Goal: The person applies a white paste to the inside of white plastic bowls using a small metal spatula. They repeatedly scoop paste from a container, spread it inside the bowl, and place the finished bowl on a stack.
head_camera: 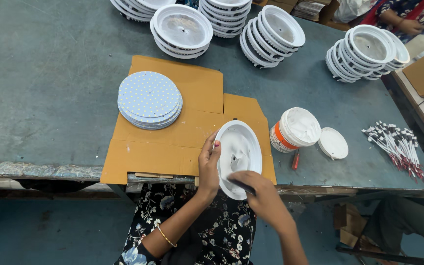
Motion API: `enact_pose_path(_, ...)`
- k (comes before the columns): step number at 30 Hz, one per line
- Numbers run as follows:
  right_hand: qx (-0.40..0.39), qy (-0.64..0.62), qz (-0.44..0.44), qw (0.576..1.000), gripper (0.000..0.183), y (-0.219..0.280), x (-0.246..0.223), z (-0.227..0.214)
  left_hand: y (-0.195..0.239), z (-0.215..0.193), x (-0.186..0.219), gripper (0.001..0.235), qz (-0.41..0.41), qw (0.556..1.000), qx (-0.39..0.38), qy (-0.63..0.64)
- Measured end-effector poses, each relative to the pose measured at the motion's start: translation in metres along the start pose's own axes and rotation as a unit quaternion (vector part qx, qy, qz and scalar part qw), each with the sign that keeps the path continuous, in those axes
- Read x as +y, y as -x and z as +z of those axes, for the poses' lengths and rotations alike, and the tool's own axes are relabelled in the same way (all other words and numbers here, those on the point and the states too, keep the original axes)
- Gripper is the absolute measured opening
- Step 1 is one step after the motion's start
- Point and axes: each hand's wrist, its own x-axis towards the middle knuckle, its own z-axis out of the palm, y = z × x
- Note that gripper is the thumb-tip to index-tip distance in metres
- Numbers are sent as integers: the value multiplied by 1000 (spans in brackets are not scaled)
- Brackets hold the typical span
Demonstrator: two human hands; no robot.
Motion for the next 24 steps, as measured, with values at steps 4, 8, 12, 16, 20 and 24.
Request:
enact_pose_path(4,47,-39,141,988,38,3,25,-9,2,1,-3,47,8,1000,-9,12)
enact_pose_path(8,146,-31,140,979,35,-20,47,-3,2,0,-4,48,13,1000,-9,3)
enact_pose_path(12,130,8,98,987,32,-17,36,14,-1,0,-5,48,19,1000,-2,7)
enact_pose_path(16,62,-6,140,988,32,6,9,15,0,-1,-5,46,14,1000,9,-4)
enact_pose_path(20,35,-38,126,991,31,1,-2,4,0,-2,-3,46,15,1000,-1,8)
enact_pose_path(24,112,-17,37,993,32,-20,-1,5,0,-2,-3,46,9,1000,-4,23)
